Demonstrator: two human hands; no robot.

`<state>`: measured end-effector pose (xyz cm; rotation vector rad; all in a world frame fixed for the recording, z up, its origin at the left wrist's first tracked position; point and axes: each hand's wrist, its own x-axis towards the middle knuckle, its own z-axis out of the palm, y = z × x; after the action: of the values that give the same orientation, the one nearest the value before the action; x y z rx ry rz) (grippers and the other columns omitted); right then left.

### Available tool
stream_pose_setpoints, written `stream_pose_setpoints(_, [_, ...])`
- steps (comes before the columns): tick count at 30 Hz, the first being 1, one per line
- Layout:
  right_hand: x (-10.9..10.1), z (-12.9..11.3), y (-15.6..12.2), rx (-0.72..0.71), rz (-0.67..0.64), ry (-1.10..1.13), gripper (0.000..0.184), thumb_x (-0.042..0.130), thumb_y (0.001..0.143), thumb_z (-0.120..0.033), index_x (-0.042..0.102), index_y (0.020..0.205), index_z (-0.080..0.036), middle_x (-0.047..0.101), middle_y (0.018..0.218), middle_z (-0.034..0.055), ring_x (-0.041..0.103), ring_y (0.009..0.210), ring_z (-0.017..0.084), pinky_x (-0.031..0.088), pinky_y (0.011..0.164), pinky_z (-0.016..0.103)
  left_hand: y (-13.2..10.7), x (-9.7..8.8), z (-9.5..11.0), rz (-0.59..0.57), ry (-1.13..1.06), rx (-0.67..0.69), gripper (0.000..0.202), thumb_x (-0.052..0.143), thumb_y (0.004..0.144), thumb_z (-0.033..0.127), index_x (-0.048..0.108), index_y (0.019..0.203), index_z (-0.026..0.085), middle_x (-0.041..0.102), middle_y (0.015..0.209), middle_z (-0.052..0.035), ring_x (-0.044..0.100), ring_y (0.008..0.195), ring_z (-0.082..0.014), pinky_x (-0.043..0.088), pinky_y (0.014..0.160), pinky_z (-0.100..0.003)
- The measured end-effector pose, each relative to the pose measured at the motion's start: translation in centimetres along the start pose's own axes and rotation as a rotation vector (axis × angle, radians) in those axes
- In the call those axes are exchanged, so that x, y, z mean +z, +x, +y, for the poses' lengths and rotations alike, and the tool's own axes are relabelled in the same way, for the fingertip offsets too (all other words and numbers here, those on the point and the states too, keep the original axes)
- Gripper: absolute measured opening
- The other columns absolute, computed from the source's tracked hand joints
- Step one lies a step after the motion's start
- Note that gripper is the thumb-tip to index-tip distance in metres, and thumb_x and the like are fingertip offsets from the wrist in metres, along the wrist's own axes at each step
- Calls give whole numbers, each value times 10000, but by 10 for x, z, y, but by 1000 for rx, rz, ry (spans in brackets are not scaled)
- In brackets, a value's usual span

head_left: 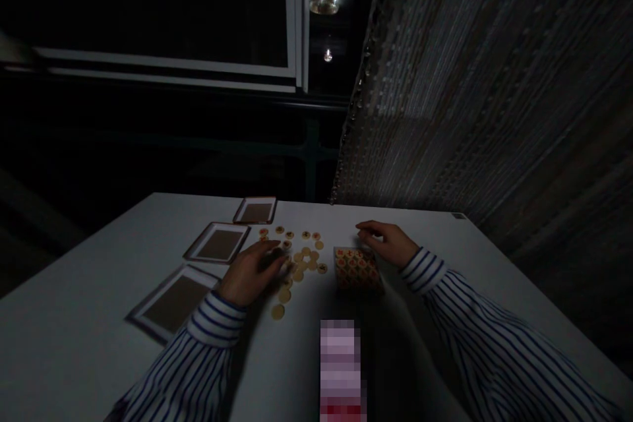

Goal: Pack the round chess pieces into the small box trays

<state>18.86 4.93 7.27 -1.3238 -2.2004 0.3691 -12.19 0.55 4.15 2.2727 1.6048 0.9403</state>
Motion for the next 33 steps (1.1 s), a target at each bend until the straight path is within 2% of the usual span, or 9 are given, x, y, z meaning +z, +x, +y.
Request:
stream_pose_setpoints(3, [7, -9, 20, -4, -48, 5, 296, 459, 788, -308, 597, 1013, -175, 656, 894, 41, 589, 786, 154, 458, 714, 274, 2, -11, -12, -40, 18, -100, 481, 435, 764, 477, 515, 1118, 161, 587, 1110, -89, 542, 1016, -223, 437, 864, -369])
stream_pose_setpoints(7, [23, -19, 49, -21, -86, -15, 279, 481, 766, -291, 617, 976, -168, 658, 814, 27, 585, 720, 144, 457, 679, 266, 7, -25, -34, -30, 49, -168, 537, 428, 752, 508, 505, 1134, 138, 567, 1138, -108, 520, 1047, -232, 408, 892, -360])
stream_pose_setpoints(14, [47, -43, 93, -51, -176, -45, 245, 487, 769, -245, 639, 939, -154, 662, 878, 46, 593, 797, 156, 443, 745, 262, 18, -45, -66, -21, 121, -331, 582, 435, 728, 522, 481, 1163, 137, 602, 1039, -106, 574, 937, -231, 454, 800, -330])
stream_pose_setpoints(16, [53, -47, 103, -43, -203, -68, 248, 490, 771, -256, 641, 939, -154, 662, 881, 44, 594, 803, 158, 441, 739, 256, 20, -49, -73, -23, 130, -339, 573, 442, 722, 517, 486, 1156, 145, 610, 1016, -99, 584, 912, -227, 459, 784, -321])
stream_pose_setpoints(18, [59, -51, 111, -18, -217, -85, 254, 492, 771, -262, 642, 940, -147, 665, 848, 44, 597, 794, 161, 441, 725, 251, 23, -51, -79, -40, 108, -326, 535, 433, 734, 498, 493, 1146, 163, 609, 1025, -83, 586, 908, -214, 460, 781, -305])
stream_pose_setpoints(23, [76, -55, 130, -4, -245, -72, 237, 481, 769, -249, 647, 914, -162, 666, 860, 27, 596, 811, 140, 425, 727, 209, 33, -54, -93, -55, 171, -433, 607, 452, 712, 501, 450, 1187, 122, 596, 1054, -108, 576, 933, -225, 454, 796, -304])
stream_pose_setpoints(33, [109, -60, 162, 38, -253, -36, 240, 471, 757, -242, 657, 891, -170, 665, 885, 35, 592, 839, 142, 404, 741, 198, 62, -51, -123, -36, 220, -446, 551, 445, 743, 421, 444, 1191, 100, 565, 1129, -131, 562, 978, -223, 445, 809, -287])
